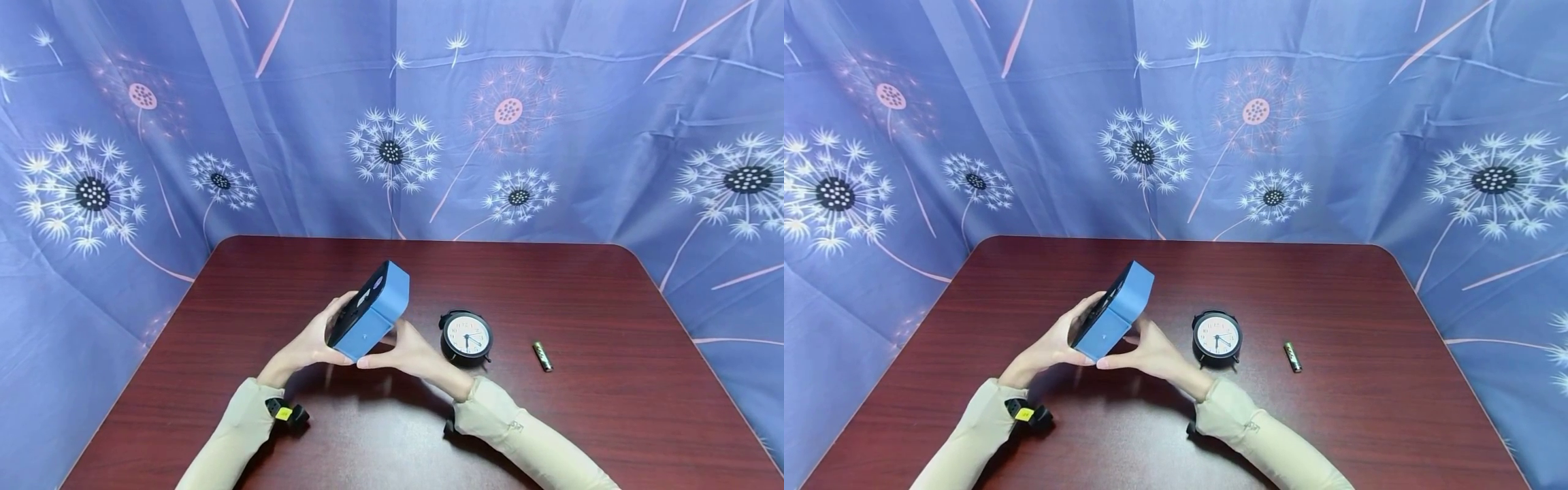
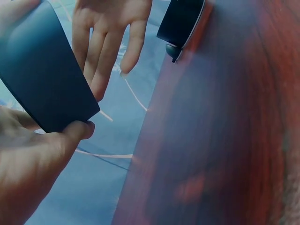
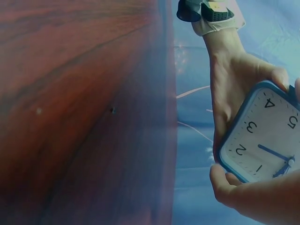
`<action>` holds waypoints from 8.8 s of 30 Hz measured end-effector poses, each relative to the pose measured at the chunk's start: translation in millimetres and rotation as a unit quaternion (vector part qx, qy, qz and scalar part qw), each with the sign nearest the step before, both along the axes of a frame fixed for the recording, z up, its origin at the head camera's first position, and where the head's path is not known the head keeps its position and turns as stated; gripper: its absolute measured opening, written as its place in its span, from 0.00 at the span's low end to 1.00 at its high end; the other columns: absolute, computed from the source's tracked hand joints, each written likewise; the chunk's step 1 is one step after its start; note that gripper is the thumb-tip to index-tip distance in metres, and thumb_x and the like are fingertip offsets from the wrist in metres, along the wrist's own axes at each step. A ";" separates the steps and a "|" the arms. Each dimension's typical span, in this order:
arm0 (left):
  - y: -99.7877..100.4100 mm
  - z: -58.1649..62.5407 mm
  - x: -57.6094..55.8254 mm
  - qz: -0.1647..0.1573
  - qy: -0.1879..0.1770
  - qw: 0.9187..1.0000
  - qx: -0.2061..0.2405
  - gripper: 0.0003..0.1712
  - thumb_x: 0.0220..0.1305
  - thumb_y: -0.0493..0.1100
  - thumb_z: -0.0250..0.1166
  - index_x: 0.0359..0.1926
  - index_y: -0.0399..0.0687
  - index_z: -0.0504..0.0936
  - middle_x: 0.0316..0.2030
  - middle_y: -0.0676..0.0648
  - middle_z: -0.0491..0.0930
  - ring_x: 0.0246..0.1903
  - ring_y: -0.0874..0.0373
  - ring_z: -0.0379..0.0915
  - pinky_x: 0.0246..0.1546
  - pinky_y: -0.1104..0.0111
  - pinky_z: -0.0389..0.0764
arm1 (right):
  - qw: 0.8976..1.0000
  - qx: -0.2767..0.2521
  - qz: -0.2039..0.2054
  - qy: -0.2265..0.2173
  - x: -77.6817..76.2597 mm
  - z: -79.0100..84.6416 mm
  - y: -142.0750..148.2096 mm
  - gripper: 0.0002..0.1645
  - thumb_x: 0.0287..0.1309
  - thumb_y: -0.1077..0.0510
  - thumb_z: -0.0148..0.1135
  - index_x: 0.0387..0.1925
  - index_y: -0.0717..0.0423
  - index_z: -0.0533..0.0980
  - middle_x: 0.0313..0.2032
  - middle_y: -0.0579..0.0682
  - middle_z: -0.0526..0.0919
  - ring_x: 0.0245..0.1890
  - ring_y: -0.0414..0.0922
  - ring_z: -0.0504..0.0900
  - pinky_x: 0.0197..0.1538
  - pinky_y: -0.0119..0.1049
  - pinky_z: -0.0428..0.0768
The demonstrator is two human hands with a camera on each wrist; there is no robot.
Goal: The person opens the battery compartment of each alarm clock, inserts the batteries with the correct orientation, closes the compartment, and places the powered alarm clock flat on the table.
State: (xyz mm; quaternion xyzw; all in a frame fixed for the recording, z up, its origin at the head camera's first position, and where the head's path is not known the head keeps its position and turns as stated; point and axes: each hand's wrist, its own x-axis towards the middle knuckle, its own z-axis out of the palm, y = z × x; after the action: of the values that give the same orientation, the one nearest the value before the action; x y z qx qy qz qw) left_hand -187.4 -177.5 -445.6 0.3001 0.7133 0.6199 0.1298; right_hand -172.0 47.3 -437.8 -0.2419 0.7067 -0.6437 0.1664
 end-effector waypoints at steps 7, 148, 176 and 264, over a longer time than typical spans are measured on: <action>2.6 -4.3 -1.0 0.000 -0.003 1.000 0.008 0.62 0.45 0.45 0.77 0.74 0.42 0.48 0.69 0.37 0.54 0.60 0.60 0.59 0.58 0.73 0.66 | 1.000 -0.005 -0.010 0.008 1.5 1.0 -2.8 0.47 0.45 0.57 0.76 0.66 0.56 0.64 0.61 0.55 0.74 0.62 0.50 0.74 0.64 0.46 0.71; 9.3 24.4 -10.1 0.031 0.003 0.996 0.078 0.58 0.55 0.60 0.67 0.75 0.52 0.41 0.60 0.34 0.58 0.55 0.50 0.62 0.50 0.60 0.73 | 0.989 0.137 -0.050 0.036 8.6 -2.8 19.0 0.58 0.34 0.50 0.81 0.69 0.42 0.62 0.59 0.50 0.71 0.59 0.47 0.74 0.64 0.52 0.67; -8.6 22.9 -7.9 0.003 -0.046 0.999 0.020 0.52 0.61 0.54 0.65 0.76 0.54 0.42 0.66 0.39 0.54 0.58 0.52 0.61 0.51 0.64 0.74 | 0.977 0.188 -0.057 0.077 7.9 3.6 31.4 0.59 0.27 0.48 0.82 0.67 0.48 0.64 0.50 0.53 0.71 0.51 0.46 0.73 0.55 0.45 0.72; -33.8 0.6 -0.8 0.055 0.092 0.967 -0.231 0.65 0.28 0.54 0.85 0.68 0.54 0.58 0.60 0.49 0.73 0.59 0.55 0.72 0.61 0.63 0.72 | 0.925 0.307 -0.043 0.222 0.5 10.9 41.8 0.66 0.25 0.49 0.82 0.69 0.58 0.60 0.62 0.55 0.69 0.57 0.49 0.73 0.57 0.50 0.74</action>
State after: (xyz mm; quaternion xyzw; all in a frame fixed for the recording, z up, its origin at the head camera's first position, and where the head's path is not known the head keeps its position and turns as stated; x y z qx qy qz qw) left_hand -188.2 -211.3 -445.0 0.2775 0.8614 0.4146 0.0951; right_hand -171.6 89.1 -426.9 -0.2851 0.8981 -0.3320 0.0440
